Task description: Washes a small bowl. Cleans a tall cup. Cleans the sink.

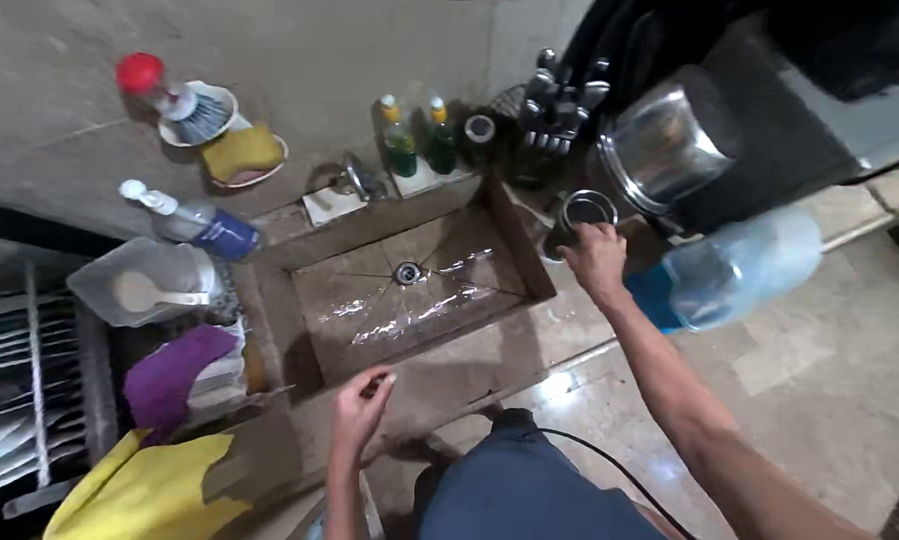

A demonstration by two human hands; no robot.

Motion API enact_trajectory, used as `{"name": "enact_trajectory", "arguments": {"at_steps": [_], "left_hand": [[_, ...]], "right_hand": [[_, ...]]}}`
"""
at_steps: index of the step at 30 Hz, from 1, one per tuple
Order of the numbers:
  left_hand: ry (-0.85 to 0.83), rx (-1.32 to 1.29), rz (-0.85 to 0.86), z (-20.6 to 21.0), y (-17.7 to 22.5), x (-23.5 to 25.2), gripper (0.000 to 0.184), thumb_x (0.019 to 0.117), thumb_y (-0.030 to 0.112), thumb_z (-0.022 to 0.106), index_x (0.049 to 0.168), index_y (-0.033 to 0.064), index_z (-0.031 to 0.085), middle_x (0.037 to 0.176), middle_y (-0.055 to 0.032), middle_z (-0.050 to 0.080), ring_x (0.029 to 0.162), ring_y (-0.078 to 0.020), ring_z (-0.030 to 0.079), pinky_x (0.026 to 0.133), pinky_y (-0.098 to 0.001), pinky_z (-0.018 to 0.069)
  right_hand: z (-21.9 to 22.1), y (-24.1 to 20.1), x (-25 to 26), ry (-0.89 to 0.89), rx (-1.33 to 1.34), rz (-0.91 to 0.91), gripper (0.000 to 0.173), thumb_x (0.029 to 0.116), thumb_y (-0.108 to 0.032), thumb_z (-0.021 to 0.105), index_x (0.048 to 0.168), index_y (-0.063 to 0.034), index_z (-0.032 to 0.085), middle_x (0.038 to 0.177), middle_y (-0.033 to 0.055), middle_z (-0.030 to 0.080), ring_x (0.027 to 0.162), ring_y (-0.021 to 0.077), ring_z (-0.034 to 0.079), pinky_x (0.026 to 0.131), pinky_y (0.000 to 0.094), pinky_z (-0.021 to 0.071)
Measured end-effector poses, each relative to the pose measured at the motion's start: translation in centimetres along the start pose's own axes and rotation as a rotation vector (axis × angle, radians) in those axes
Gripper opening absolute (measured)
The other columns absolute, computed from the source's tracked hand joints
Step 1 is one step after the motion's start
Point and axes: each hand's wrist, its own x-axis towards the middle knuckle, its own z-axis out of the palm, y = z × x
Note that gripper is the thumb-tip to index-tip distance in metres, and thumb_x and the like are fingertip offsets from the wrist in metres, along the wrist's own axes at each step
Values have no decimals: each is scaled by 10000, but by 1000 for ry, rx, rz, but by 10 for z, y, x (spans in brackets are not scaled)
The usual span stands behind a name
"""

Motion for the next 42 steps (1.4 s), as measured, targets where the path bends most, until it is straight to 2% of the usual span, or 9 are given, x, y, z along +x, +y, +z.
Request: {"name": "enact_trajectory", "arguments": {"at_steps": [2,7,15,22,26,29,32,37,42], "left_hand": [[17,63,-48,-12,3,69,311,1014,259,634,1203,27,719,1093,-133,742,952,-202,726,894,-440,595],[99,58,-71,-39,-9,258,443,1077,257,532,1468,51,533,1442,-216,571,1244,-351,621,1063,-543,492],[-181,-162,-267,-40,-31,436,474,1123,246,401,1590,199,340,1473,-188,529,1165,-348,664,915,-541,581],[-40,-92,-363,-31,-44,456,532,1079,507,427,1462,152,526,1256,-177,624,844,-271,619,719,-470,525],[152,-97,-296,-8,-46,408,571,1061,533,441,1404,94,563,1115,-179,708,874,-307,729,792,-525,615],[-138,-198,-182,10,-38,347,532,1084,469,427,1193,8,669,1003,-143,717,900,-240,709,874,-482,587],[-391,-402,-167,24,-44,340,442,1112,408,393,1103,64,671,824,-4,644,634,-82,573,612,-263,521],[-529,-312,-179,13,-22,361,291,1068,301,523,1086,46,662,805,-2,657,626,-63,569,592,-239,494],[-368,5,-118,28,-29,354,471,979,510,624,1069,57,717,977,-154,703,938,-292,677,876,-581,531]], "right_hand": [[-3,-3,13,-63,-25,54,300,933,-282,749,1129,-60,699,1046,251,696,1018,517,648,738,708,508],[-12,-27,14,-126,13,7,308,930,-288,754,1077,-28,682,909,248,684,866,478,680,707,679,518],[64,-124,18,-305,830,100,285,821,-167,840,1046,-80,688,917,53,731,785,145,716,700,362,630],[136,-177,33,-452,1022,-24,192,860,-82,792,980,-71,642,934,57,683,789,141,678,674,310,608],[160,-192,50,-451,1059,-101,177,843,-48,804,944,-4,665,931,85,700,834,147,698,774,339,624],[172,-191,59,-449,1038,-118,197,834,-58,814,946,1,662,923,86,702,843,144,700,788,342,623],[184,-186,66,-451,1005,-172,210,815,-70,822,964,-2,690,959,90,721,880,148,714,818,353,628],[197,-189,79,-577,790,-280,307,846,-111,776,1134,-23,715,1028,101,743,948,159,717,896,420,597],[221,-221,86,-602,911,-6,386,888,-247,804,1187,-30,691,1036,103,744,933,171,725,887,419,614]]}}
